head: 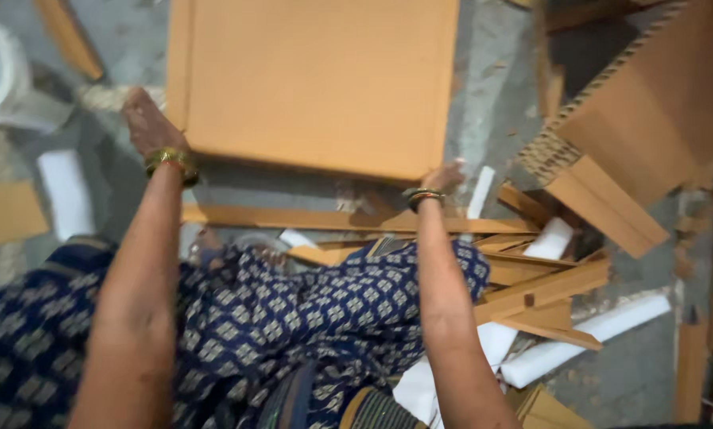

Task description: The person sits on the floor and applies a white substance to the edges of a cardboard strip using a white sponge. They then attach the strip to the edge of a larger cardboard sheet and press it down firmly with both hands to secure the bond.

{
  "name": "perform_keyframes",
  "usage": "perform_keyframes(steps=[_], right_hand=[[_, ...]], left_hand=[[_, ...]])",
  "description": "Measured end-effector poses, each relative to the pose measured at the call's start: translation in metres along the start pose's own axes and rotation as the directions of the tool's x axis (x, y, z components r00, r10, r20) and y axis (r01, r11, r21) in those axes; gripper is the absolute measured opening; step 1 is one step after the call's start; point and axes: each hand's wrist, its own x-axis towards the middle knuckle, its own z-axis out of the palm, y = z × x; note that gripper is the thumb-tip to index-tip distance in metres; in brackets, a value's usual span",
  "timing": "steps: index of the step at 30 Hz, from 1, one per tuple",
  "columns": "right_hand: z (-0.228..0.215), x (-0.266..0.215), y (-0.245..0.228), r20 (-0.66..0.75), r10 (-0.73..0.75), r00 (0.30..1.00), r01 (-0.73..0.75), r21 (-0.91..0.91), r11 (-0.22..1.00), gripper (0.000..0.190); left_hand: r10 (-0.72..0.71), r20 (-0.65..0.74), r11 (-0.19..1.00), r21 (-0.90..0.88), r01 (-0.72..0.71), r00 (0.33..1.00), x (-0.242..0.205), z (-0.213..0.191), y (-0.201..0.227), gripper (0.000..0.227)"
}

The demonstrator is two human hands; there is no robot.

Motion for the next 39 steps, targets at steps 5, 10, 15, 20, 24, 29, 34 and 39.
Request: perform_keyframes(steps=[5,10,15,20,24,29,34,39], right_hand=[[0.000,-0.034,-0.019,0.310,0.211,0.927,-0.334,0.428,0.840,0.081],[0.018,-0.085,-0.043,-0.057,0.346,0.937,-0.304,0.361,0.882,0.111],[0.013,-0.093,-0.036,-0.063,0.165,0.984,-0.129,0.380,0.916,0.105],[0.018,-0.086,-0.012,-0.154,0.054,0.987,0.013,0.406,0.914,0.112],[0.024,-0.073,-0.004,-0.157,0.097,0.983,-0.033,0.369,0.929,0.114],[-0.010,-0.082,-0.011,0.140,-0.103,0.985,0.120,-0.123,0.985,0.089],[-0.018,-0.182,-0.052,0.687,-0.727,-0.003,1.000,-0.016,-0.020,0.091],[0.022,-0.275,-0.103,0.807,-0.162,-0.567,0.800,0.493,-0.343,0.113]], left_hand=[[-0.572,0.231,0.614,-0.516,0.597,0.787,0.000,0.029,-0.024,0.081],[-0.550,0.031,0.667,-0.585,0.461,0.834,-0.017,0.052,-0.029,0.106],[-0.304,-0.072,0.948,-0.124,0.294,0.950,-0.050,0.005,0.000,0.086],[-0.378,0.053,0.911,-0.158,0.381,0.924,-0.058,-0.025,0.045,0.062],[-0.368,0.155,0.910,-0.144,0.390,0.917,-0.055,-0.021,0.033,0.065],[-0.427,0.356,0.856,-0.137,0.498,0.831,0.000,0.000,-0.039,0.095],[-0.302,0.237,0.767,-0.515,0.383,0.923,0.028,0.017,-0.054,0.105],[0.206,0.167,0.973,-0.142,-0.183,0.964,-0.019,0.000,-0.012,0.080]])
